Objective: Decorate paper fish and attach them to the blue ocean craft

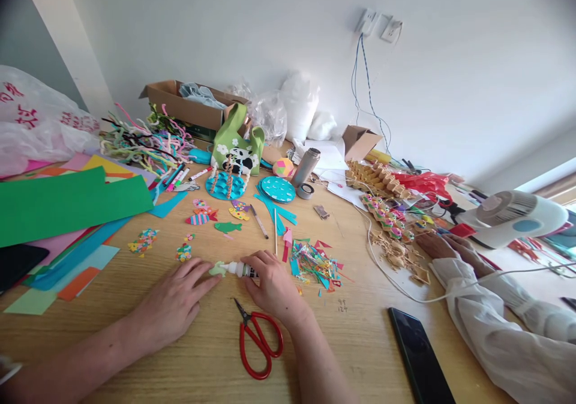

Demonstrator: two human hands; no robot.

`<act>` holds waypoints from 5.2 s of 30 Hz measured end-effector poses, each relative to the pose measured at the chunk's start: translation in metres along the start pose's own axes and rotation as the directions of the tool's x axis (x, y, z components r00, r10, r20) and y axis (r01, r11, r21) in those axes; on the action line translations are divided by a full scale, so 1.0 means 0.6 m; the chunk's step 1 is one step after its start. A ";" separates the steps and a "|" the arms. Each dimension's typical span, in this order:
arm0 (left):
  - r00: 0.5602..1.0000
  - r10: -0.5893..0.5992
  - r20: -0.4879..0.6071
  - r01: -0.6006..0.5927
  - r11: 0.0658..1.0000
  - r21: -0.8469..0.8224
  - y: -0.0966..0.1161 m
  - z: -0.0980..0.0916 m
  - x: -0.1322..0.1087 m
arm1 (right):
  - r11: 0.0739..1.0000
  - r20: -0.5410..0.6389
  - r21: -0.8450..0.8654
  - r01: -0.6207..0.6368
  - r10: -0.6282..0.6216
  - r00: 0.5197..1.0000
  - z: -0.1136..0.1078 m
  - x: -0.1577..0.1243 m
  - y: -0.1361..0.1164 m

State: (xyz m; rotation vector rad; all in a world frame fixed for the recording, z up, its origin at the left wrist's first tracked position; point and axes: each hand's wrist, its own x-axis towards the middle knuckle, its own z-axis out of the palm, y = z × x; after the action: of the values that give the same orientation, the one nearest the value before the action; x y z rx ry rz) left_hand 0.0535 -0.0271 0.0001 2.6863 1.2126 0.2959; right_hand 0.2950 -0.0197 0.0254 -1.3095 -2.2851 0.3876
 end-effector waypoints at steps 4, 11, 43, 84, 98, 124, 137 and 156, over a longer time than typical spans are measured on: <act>1.000 0.005 -0.004 -0.005 1.000 -0.003 -0.001 -0.001 0.000 | 1.000 0.003 -0.010 -0.001 0.001 1.000 0.000 0.000 -0.002; 1.000 0.018 -0.003 -0.018 1.000 -0.008 -0.005 0.000 0.000 | 1.000 0.016 -0.006 0.003 -0.003 1.000 0.001 -0.002 0.000; 1.000 0.022 -0.020 -0.022 1.000 -0.010 -0.003 -0.001 -0.001 | 0.999 0.046 -0.031 0.014 -0.013 0.999 0.004 -0.001 -0.002; 1.000 0.017 -0.012 -0.017 1.000 -0.011 0.000 -0.006 -0.001 | 0.998 0.037 -0.052 0.043 -0.041 0.998 0.005 -0.001 -0.004; 0.999 0.020 -0.034 -0.021 0.999 -0.032 -0.002 -0.002 -0.001 | 0.994 0.014 -0.092 0.051 -0.050 0.999 0.008 0.000 -0.004; 0.999 0.018 -0.031 -0.019 1.000 -0.019 -0.001 -0.004 -0.003 | 0.997 -0.107 -0.070 0.031 -0.038 0.994 0.002 0.000 -0.003; 1.000 0.007 0.022 -0.007 1.000 -0.011 -0.002 -0.004 -0.005 | 0.839 -0.411 0.488 -0.238 0.462 0.786 -0.030 -0.002 0.025; 0.998 0.027 -0.063 -0.030 0.999 -0.045 -0.003 0.002 -0.006 | 0.350 -0.262 0.937 0.002 0.696 0.669 -0.022 0.007 0.045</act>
State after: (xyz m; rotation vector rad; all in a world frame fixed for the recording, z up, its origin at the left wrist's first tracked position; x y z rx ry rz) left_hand 0.0500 -0.0289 -0.0017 2.6753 1.1707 0.4098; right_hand 0.3201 -0.0025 0.0254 -1.0693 -0.8145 0.9796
